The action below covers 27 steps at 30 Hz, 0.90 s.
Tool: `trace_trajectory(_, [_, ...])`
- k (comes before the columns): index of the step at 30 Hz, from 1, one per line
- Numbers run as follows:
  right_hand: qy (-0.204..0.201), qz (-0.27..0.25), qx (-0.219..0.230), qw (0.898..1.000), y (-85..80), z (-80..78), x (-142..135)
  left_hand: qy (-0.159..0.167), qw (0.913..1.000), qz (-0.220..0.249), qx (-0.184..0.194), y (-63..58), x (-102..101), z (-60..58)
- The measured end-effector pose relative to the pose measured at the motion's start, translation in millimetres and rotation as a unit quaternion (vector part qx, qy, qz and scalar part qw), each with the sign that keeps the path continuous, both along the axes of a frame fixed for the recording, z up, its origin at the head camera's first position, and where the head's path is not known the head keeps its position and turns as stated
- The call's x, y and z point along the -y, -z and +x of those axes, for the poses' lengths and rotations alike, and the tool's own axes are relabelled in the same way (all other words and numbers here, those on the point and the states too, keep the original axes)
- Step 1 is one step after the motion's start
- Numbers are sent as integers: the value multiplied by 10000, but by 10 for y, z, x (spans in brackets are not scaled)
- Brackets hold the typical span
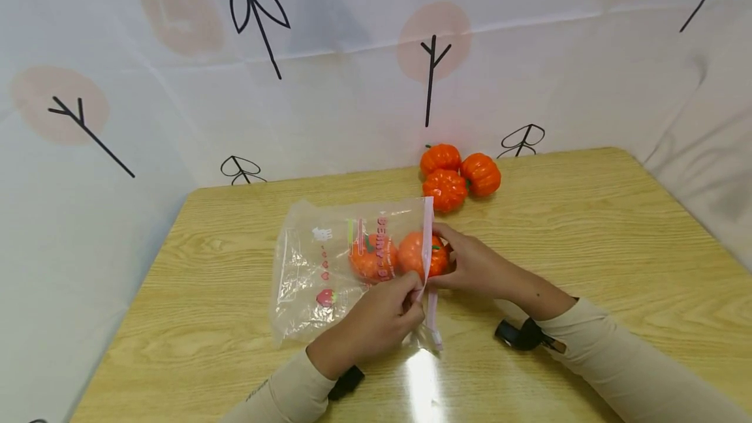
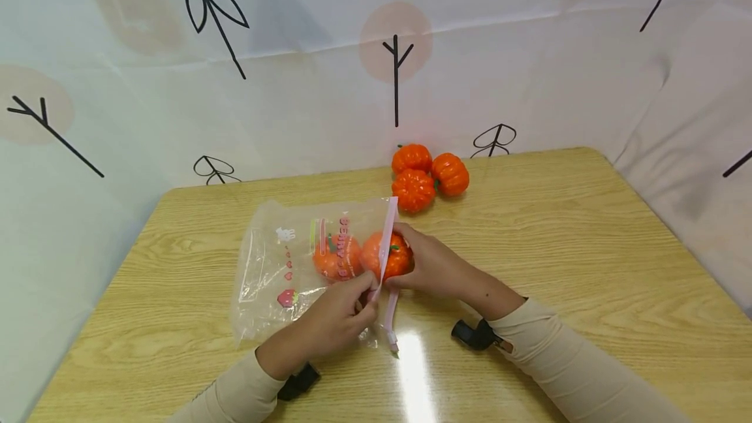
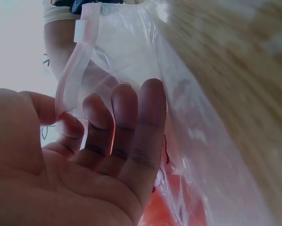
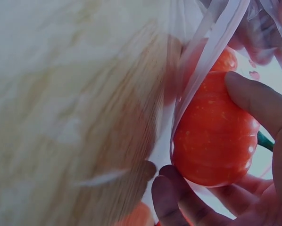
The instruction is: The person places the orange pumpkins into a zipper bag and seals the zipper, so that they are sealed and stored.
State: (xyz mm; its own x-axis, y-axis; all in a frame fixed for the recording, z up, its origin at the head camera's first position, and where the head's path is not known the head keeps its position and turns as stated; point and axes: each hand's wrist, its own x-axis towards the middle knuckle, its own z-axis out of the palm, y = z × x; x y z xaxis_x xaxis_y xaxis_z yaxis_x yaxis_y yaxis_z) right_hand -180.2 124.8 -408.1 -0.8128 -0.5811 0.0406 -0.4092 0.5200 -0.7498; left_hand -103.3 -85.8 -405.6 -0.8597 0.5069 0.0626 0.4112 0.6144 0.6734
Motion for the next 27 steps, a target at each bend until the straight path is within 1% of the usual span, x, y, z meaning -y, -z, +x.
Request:
trace_trajectory(4, [34,52,120,9999,7,-10,-8,3,10000,-32,24,-4,-4,6])
trace_trajectory(7, [21,44,58,10000,4,-9,-6,7,10000,-44,5,-5,-4,6])
trace_trajectory(14, [-110,30,-272,9996,4,4,2,28,10000,-59,46,-3,1,4])
trace_trajectory(22, [-198,16,-211,9996,26,2,2,22,9999,-90,67,6,6,3])
trace_trajectory(27, [-256,75,-291,9992,30,0,-12,5,9999,-81,150,-1,6,7])
